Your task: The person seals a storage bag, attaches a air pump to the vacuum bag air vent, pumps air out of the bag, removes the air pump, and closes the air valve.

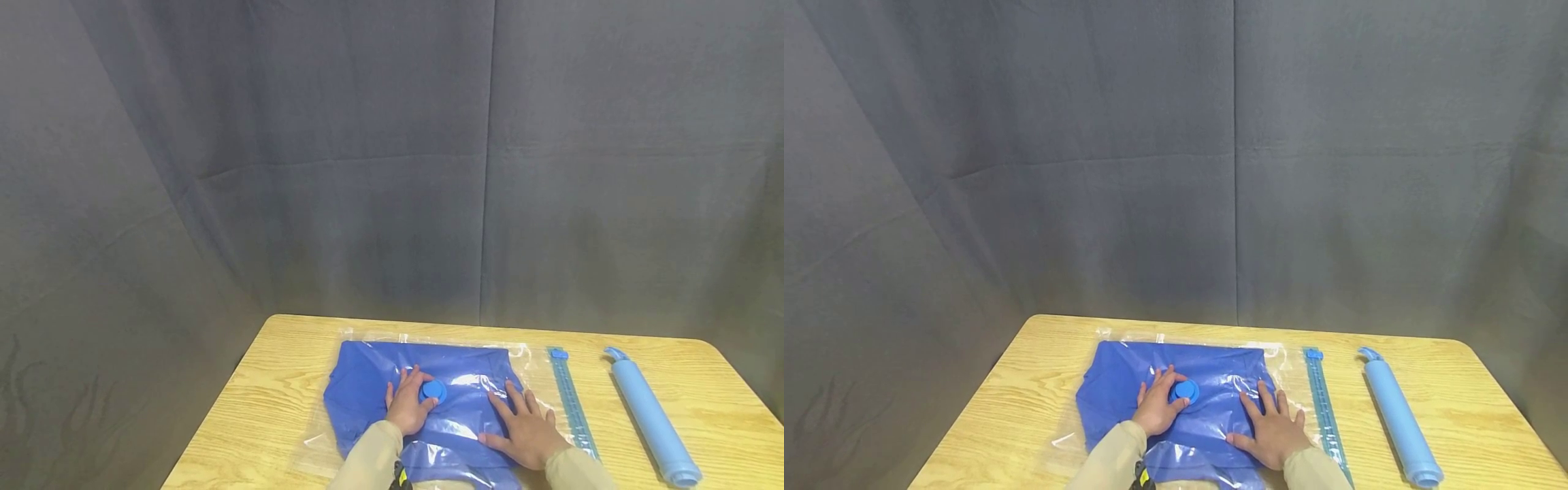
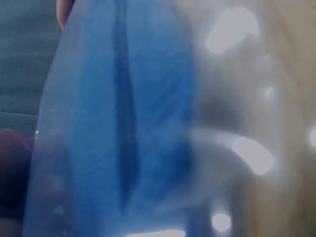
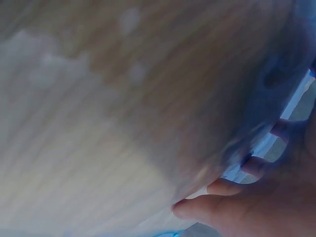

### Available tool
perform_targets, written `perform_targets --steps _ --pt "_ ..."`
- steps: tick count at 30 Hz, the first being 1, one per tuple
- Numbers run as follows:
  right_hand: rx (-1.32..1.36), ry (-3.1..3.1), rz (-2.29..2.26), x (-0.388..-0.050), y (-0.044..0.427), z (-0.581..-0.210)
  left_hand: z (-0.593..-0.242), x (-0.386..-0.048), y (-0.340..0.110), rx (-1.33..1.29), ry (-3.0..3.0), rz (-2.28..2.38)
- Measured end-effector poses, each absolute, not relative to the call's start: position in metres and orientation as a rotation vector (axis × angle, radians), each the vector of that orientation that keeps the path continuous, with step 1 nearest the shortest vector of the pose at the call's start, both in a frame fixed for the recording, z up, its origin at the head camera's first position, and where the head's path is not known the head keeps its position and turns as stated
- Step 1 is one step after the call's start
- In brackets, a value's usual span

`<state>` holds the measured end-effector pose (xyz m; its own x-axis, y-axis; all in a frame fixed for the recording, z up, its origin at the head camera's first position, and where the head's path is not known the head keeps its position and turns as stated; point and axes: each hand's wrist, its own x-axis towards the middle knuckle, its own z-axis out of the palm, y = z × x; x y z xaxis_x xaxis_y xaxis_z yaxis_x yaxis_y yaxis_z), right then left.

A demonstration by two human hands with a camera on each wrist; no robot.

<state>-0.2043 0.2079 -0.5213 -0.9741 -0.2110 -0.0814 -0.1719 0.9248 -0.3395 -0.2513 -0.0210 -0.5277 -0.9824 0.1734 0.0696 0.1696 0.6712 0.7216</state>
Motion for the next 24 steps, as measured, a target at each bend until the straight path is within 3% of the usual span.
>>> perform_targets --steps 24 --pt "-0.277 2.962 -0.515 -0.2039 0.2072 -0.5217 -0.5297 -0.2483 -0.0187 0.270 2.902 1.263"
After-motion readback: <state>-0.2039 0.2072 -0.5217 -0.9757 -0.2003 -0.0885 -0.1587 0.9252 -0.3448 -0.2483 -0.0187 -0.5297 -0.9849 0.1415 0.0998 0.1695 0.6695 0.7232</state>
